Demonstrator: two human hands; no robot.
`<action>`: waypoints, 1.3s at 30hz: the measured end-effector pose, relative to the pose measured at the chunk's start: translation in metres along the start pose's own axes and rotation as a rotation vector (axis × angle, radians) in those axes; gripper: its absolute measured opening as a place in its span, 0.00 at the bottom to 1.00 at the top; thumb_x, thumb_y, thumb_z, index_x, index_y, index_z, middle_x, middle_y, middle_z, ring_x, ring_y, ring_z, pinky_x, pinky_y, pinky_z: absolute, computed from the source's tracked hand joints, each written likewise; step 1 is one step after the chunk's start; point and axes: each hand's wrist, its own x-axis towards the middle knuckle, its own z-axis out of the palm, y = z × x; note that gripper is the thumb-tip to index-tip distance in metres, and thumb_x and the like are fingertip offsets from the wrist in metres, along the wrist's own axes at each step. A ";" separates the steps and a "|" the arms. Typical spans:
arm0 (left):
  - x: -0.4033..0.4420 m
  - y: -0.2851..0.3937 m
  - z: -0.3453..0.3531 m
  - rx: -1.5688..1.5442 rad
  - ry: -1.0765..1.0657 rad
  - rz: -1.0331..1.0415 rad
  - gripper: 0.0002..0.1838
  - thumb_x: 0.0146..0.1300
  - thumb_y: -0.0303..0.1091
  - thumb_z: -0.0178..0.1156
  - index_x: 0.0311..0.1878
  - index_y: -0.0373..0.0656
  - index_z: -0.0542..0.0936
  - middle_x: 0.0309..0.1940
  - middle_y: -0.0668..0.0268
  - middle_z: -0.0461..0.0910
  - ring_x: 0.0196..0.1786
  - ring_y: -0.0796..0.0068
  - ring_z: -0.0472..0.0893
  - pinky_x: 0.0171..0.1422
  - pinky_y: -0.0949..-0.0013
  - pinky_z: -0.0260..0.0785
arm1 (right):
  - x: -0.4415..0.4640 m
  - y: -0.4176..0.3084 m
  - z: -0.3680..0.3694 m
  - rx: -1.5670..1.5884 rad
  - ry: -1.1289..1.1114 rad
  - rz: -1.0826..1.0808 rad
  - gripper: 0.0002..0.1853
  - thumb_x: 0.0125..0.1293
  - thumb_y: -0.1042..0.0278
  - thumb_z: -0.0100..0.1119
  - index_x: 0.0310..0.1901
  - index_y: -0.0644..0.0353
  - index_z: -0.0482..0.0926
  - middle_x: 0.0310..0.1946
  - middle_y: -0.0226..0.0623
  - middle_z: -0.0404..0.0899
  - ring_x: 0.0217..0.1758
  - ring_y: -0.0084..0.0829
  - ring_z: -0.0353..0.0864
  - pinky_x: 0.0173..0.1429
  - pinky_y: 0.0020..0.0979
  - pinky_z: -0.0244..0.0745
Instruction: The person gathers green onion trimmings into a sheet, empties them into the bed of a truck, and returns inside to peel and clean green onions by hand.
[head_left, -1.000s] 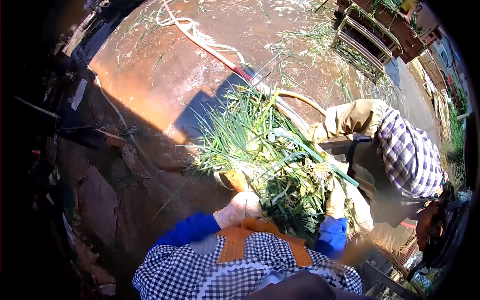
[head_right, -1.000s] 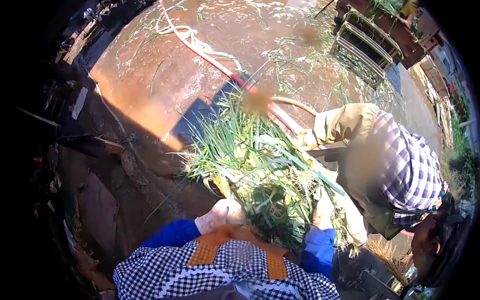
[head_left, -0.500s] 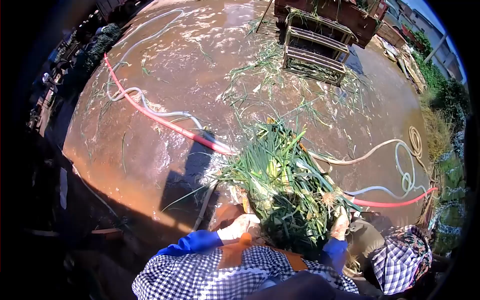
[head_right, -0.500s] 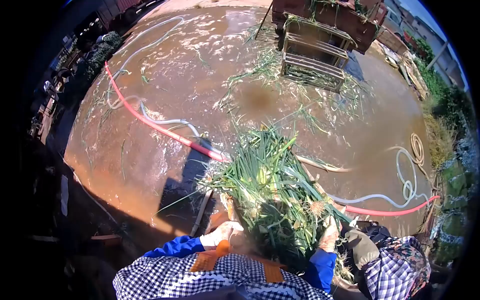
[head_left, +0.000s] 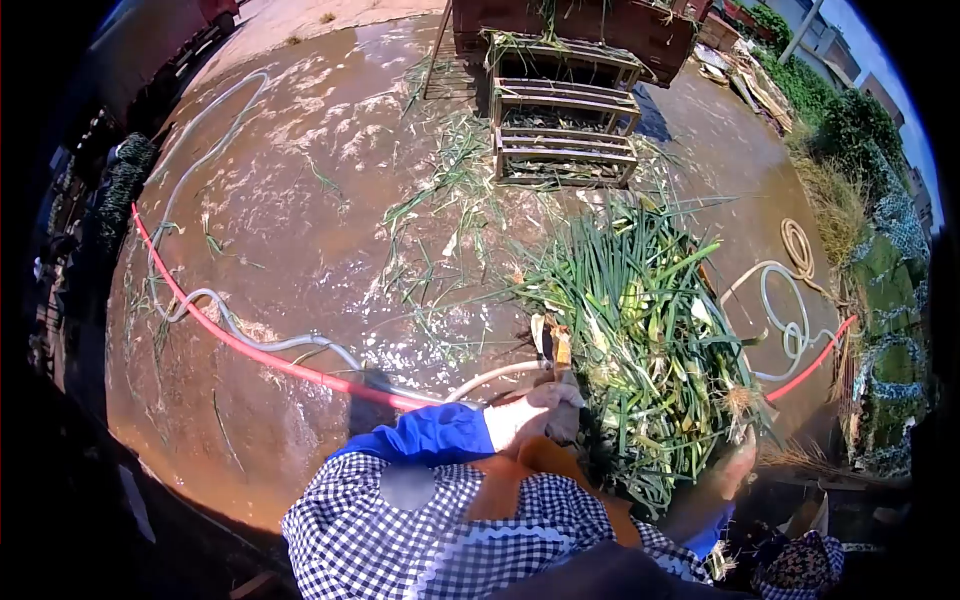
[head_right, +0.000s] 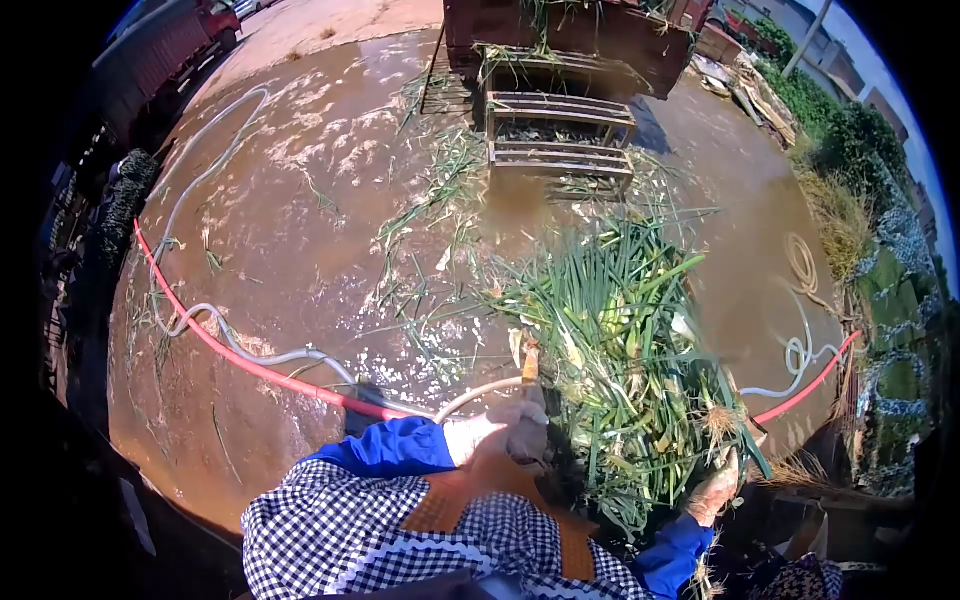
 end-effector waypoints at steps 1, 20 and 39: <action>0.026 0.024 0.012 0.231 0.126 0.226 0.18 0.66 0.42 0.46 0.48 0.37 0.70 0.34 0.68 0.71 0.36 0.76 0.72 0.41 0.73 0.67 | 0.012 -0.017 0.025 0.073 0.066 0.003 0.21 0.67 0.61 0.35 0.55 0.64 0.68 0.42 0.36 0.76 0.39 0.28 0.76 0.38 0.25 0.72; 0.393 0.529 -0.097 0.840 0.119 0.497 0.16 0.60 0.44 0.53 0.41 0.39 0.72 0.28 0.67 0.71 0.30 0.77 0.73 0.33 0.71 0.70 | 0.421 -0.285 0.535 0.236 -0.253 -0.517 0.17 0.63 0.64 0.43 0.46 0.67 0.75 0.36 0.35 0.76 0.37 0.26 0.72 0.41 0.27 0.68; 0.678 1.071 -0.021 1.040 0.126 1.202 0.17 0.59 0.42 0.49 0.32 0.36 0.76 0.30 0.65 0.75 0.33 0.79 0.74 0.40 0.73 0.68 | 0.714 -0.593 0.961 0.121 -0.223 -0.924 0.15 0.58 0.63 0.53 0.43 0.65 0.77 0.36 0.38 0.78 0.39 0.28 0.76 0.40 0.25 0.71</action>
